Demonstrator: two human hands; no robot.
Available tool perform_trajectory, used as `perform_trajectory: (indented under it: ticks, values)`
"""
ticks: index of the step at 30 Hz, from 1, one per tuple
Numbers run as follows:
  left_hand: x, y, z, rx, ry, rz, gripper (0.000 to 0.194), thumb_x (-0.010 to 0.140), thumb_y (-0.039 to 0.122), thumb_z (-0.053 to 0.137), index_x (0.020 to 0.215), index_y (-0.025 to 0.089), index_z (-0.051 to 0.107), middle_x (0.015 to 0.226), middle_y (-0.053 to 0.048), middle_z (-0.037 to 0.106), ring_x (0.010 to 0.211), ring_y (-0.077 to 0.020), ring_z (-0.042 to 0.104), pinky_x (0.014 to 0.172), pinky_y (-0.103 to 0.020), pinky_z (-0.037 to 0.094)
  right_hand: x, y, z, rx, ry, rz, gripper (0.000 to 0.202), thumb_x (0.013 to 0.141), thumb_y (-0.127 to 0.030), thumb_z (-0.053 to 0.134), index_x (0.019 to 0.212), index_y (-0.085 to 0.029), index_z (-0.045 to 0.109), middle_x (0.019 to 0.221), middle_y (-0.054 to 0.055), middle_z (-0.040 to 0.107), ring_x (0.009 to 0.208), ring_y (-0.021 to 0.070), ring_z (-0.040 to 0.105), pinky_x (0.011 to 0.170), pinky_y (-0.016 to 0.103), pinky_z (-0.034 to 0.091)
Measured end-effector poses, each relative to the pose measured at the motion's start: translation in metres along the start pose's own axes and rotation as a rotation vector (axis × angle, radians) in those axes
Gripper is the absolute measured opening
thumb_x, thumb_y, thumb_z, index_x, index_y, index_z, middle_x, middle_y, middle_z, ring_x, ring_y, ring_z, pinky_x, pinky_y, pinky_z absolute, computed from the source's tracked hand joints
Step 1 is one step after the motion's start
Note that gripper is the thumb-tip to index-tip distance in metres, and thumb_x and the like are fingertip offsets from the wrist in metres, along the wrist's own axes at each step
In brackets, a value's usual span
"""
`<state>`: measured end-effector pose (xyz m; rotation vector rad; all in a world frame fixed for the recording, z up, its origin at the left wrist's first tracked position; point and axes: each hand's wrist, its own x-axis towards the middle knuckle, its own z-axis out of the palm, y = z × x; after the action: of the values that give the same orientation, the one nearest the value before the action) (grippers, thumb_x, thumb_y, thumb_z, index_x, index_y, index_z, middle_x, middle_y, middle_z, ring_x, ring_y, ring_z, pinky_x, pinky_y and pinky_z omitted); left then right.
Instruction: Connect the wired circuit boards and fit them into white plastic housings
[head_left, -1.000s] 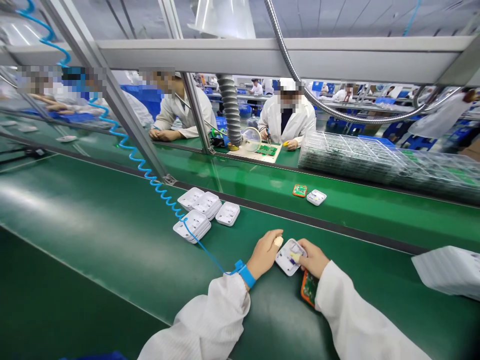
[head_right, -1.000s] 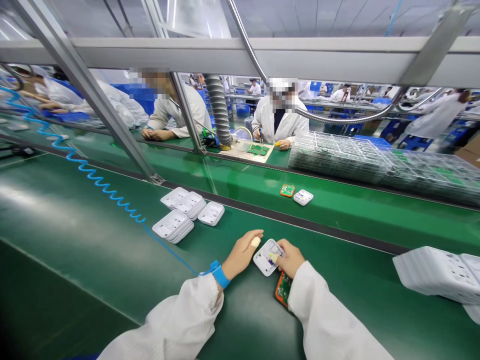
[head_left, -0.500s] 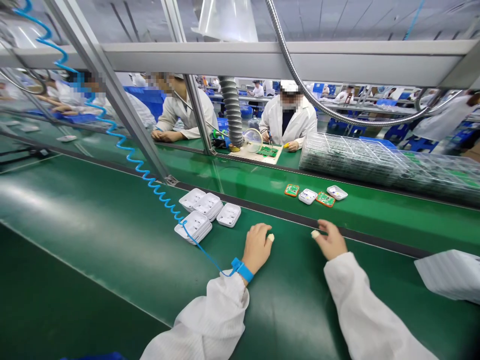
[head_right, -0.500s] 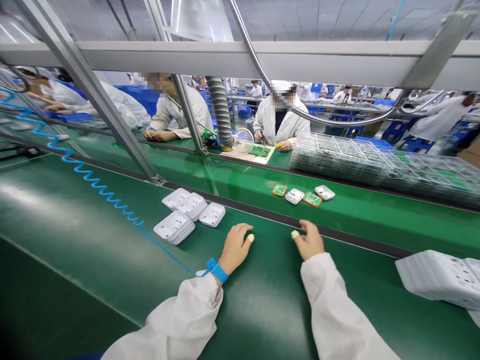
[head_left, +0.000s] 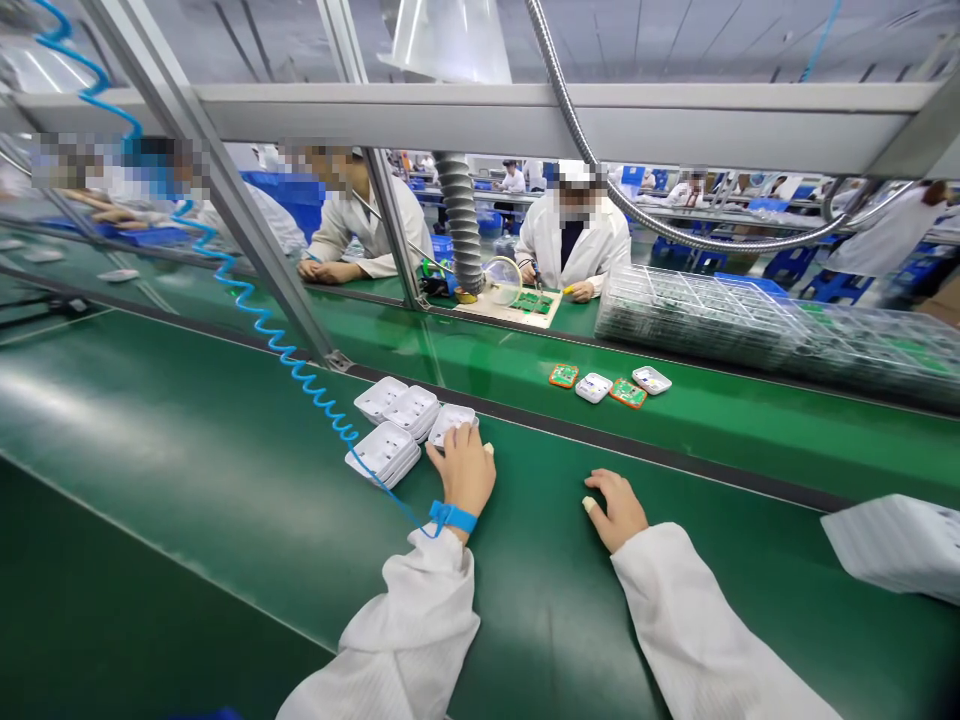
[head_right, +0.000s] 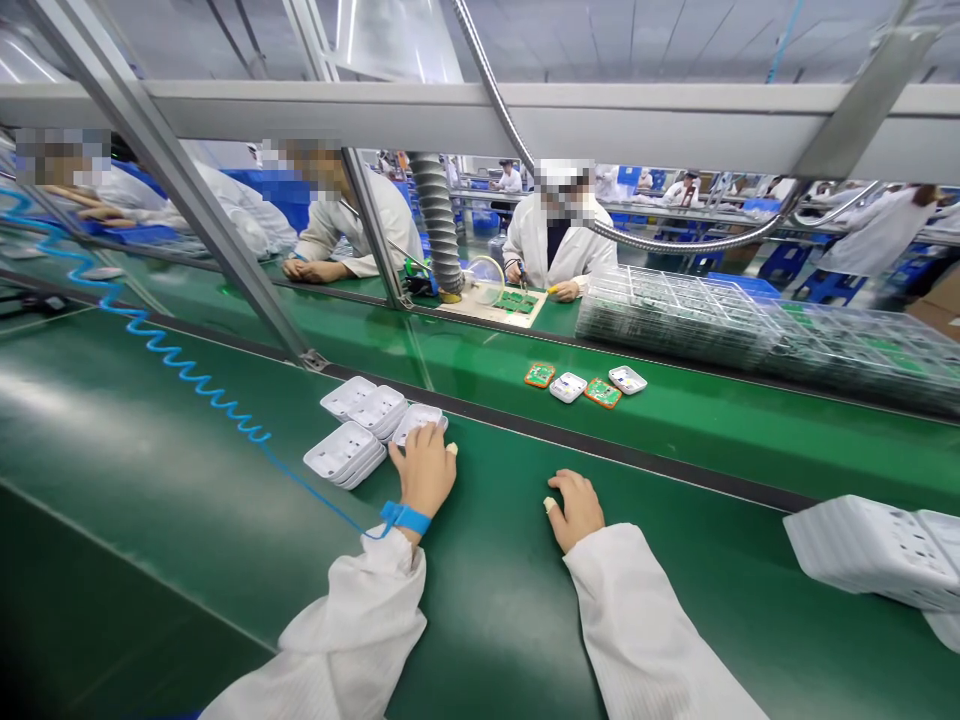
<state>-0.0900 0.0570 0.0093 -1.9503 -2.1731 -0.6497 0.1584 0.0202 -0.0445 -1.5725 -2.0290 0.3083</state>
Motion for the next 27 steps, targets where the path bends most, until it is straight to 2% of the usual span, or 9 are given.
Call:
perform_trajectory:
  ticks: [4, 10, 13, 16, 18, 21, 24, 27]
  values:
    - [-0.016, 0.022, -0.012, -0.067, 0.032, 0.114, 0.04, 0.082, 0.02, 0.038, 0.122, 0.014, 0.045, 0.128, -0.013, 0.045, 0.121, -0.0309, 0.032, 0.103, -0.06, 0.006, -0.001, -0.002, 0.0, -0.015, -0.007, 0.001, 0.026, 0.078, -0.024, 0.043, 0.101, -0.018, 0.055, 0.114, 0.01, 0.052, 0.105, 0.0215, 0.048, 0.088, 0.041, 0.04]
    - [-0.057, 0.062, -0.009, -0.168, -0.129, 0.381, 0.034, 0.079, 0.019, 0.045, 0.113, 0.016, 0.05, 0.115, -0.011, 0.052, 0.112, -0.0281, 0.039, 0.105, -0.058, 0.007, -0.001, -0.004, -0.001, -0.029, 0.002, -0.021, 0.025, 0.078, -0.021, 0.044, 0.1, -0.016, 0.055, 0.114, 0.011, 0.051, 0.105, 0.0218, 0.046, 0.09, 0.041, 0.038]
    - [-0.065, 0.067, -0.005, -0.169, -0.168, 0.427, 0.034, 0.078, 0.022, 0.048, 0.111, 0.016, 0.05, 0.11, -0.011, 0.053, 0.107, -0.0275, 0.042, 0.104, -0.058, 0.01, -0.001, -0.006, -0.001, -0.024, -0.01, -0.03, 0.025, 0.077, -0.02, 0.044, 0.1, -0.016, 0.055, 0.114, 0.011, 0.051, 0.104, 0.0217, 0.046, 0.089, 0.04, 0.038]
    - [-0.065, 0.066, -0.006, -0.167, -0.155, 0.407, 0.038, 0.077, 0.021, 0.049, 0.115, 0.017, 0.048, 0.113, -0.012, 0.052, 0.106, -0.0281, 0.044, 0.103, -0.058, 0.014, -0.001, -0.008, -0.001, -0.022, 0.017, -0.016, 0.025, 0.076, -0.018, 0.045, 0.098, -0.016, 0.056, 0.113, 0.011, 0.052, 0.104, 0.0215, 0.046, 0.088, 0.039, 0.038]
    - [-0.064, 0.066, -0.007, -0.178, -0.117, 0.405, 0.043, 0.077, 0.019, 0.049, 0.12, 0.018, 0.046, 0.123, -0.013, 0.046, 0.115, -0.0305, 0.039, 0.102, -0.057, 0.015, -0.001, -0.012, -0.002, -0.014, 0.035, -0.009, 0.025, 0.075, -0.016, 0.045, 0.097, -0.016, 0.056, 0.112, 0.011, 0.052, 0.103, 0.0215, 0.046, 0.088, 0.039, 0.038]
    - [-0.067, 0.071, -0.008, -0.229, -0.07, 0.49, 0.055, 0.078, 0.019, 0.048, 0.131, 0.018, 0.034, 0.14, -0.013, 0.029, 0.129, -0.0318, 0.021, 0.104, -0.055, 0.016, 0.004, -0.019, -0.001, 0.021, 0.06, 0.007, 0.026, 0.075, -0.017, 0.046, 0.099, -0.016, 0.056, 0.108, 0.01, 0.055, 0.098, 0.0214, 0.048, 0.086, 0.038, 0.039]
    - [-0.074, 0.08, -0.008, -0.293, -0.106, 0.662, 0.062, 0.08, 0.024, 0.047, 0.137, 0.018, 0.023, 0.146, -0.011, 0.018, 0.134, -0.0304, 0.011, 0.105, -0.051, 0.016, 0.012, -0.027, 0.004, 0.114, 0.114, 0.016, 0.027, 0.079, -0.024, 0.044, 0.102, -0.017, 0.055, 0.103, 0.009, 0.057, 0.094, 0.0213, 0.05, 0.084, 0.037, 0.04]
    - [-0.078, 0.086, -0.006, -0.343, -0.159, 0.797, 0.06, 0.083, 0.032, 0.044, 0.138, 0.02, 0.023, 0.147, -0.009, 0.016, 0.134, -0.0304, 0.01, 0.105, -0.051, 0.016, 0.021, -0.03, 0.013, 0.293, 0.212, 0.018, 0.031, 0.083, -0.029, 0.039, 0.108, -0.017, 0.054, 0.105, 0.009, 0.057, 0.098, 0.021, 0.051, 0.088, 0.036, 0.04]
